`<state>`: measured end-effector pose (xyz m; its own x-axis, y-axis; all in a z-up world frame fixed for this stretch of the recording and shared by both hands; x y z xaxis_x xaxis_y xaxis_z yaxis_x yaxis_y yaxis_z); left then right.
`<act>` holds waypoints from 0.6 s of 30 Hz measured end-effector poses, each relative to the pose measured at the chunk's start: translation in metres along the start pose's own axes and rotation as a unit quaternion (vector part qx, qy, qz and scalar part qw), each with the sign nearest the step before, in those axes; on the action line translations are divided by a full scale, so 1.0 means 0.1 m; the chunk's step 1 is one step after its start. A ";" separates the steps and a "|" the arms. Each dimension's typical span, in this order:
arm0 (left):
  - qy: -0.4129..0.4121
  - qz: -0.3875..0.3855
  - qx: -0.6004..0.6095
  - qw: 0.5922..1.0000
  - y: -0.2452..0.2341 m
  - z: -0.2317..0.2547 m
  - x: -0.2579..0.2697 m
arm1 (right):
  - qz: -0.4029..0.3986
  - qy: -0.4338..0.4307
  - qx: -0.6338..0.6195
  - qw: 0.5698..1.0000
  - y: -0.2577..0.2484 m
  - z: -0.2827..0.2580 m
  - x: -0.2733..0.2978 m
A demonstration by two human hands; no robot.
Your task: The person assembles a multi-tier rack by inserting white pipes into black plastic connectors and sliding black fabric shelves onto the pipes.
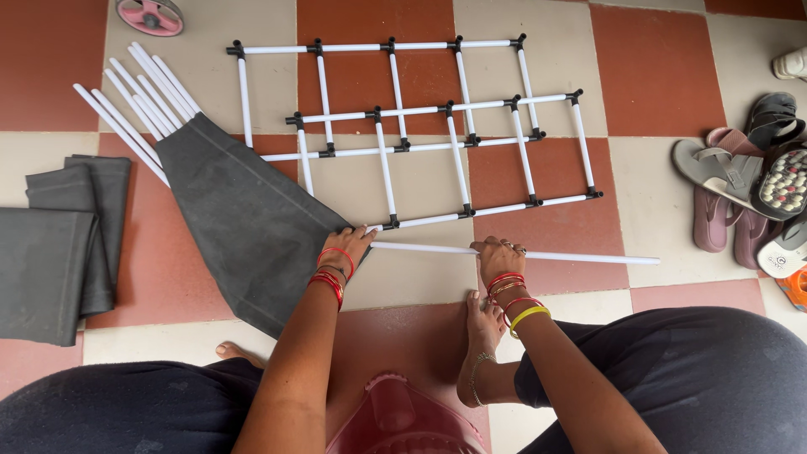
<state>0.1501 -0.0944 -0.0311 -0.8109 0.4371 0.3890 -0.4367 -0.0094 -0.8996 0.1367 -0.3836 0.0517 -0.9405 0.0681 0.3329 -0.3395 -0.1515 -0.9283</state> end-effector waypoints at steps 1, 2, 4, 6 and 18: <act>0.002 -0.002 0.001 1.000 -0.03 0.02 0.01 | -0.007 0.002 0.002 1.000 0.03 0.01 0.00; -0.028 -0.061 0.003 0.998 0.05 -0.03 0.04 | -0.013 0.003 0.004 1.000 0.06 0.02 0.00; -0.056 -0.122 0.004 0.991 0.14 -0.05 0.10 | -0.014 0.003 0.007 1.000 0.11 0.05 0.02; -0.053 -0.081 0.028 0.995 0.07 -0.07 0.09 | -0.012 0.001 0.009 1.000 0.12 0.06 0.02; -0.171 0.122 0.277 0.938 -0.45 -0.60 0.27 | 0.027 0.007 -0.071 0.997 -0.07 0.11 -0.02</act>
<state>0.1714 -0.0287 0.0083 -0.9494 0.0482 0.3105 -0.2798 -0.5793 -0.7656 0.1411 -0.3935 0.0594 -0.9568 0.0779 0.2802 -0.2821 -0.0140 -0.9593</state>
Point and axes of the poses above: each hand's wrist, its own x-axis away from the middle knuckle, its own y-axis out of the palm, z = x × y, the point moved 10 cm from there along -x, towards the middle knuckle, and after that the axes turned 5 degrees about y, right-handed, at the moved point
